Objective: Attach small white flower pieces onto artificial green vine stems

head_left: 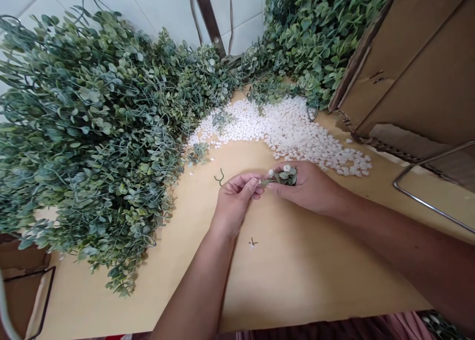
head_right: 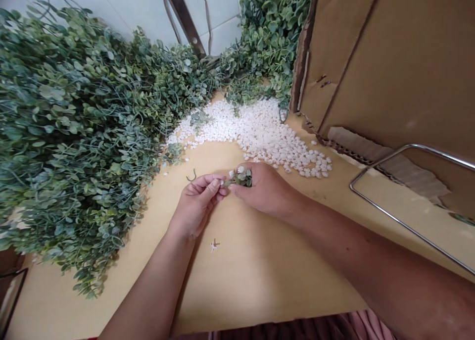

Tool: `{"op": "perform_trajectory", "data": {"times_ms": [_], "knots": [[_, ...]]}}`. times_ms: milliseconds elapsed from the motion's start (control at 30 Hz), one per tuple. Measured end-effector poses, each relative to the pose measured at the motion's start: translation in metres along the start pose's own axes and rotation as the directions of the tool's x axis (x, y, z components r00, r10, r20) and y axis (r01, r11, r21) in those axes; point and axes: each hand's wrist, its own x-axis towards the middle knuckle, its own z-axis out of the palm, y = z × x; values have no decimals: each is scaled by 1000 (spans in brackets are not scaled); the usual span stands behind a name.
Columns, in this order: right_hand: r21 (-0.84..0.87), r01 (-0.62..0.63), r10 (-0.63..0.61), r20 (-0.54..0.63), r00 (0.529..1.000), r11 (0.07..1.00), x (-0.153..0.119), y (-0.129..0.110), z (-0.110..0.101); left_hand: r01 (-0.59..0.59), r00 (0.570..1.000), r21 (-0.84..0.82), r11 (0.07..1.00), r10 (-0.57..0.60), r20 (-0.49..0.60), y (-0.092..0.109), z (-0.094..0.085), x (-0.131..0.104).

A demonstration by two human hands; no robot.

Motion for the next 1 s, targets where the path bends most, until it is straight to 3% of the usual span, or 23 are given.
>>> {"op": "perform_trajectory", "data": {"times_ms": [267, 433, 800, 1000], "knots": [[-57, 66, -65, 18, 998, 996, -1, 1, -3, 33, 999, -29, 999, -32, 7, 1, -1, 0], [-38, 169, -170, -1, 986, 985, -4, -1, 1, 4, 1000, -32, 999, -4, 9, -1, -1, 1], [-129, 281, -301, -171, 938, 951, -6, 2, 3, 9, 999, -40, 999, -8, 36, 0, 2, 0], [-161, 303, -332, -204, 921, 939, -7, 4, 6, -1, 999, -61, 998, 4, 38, 0, 0, 0]]}}
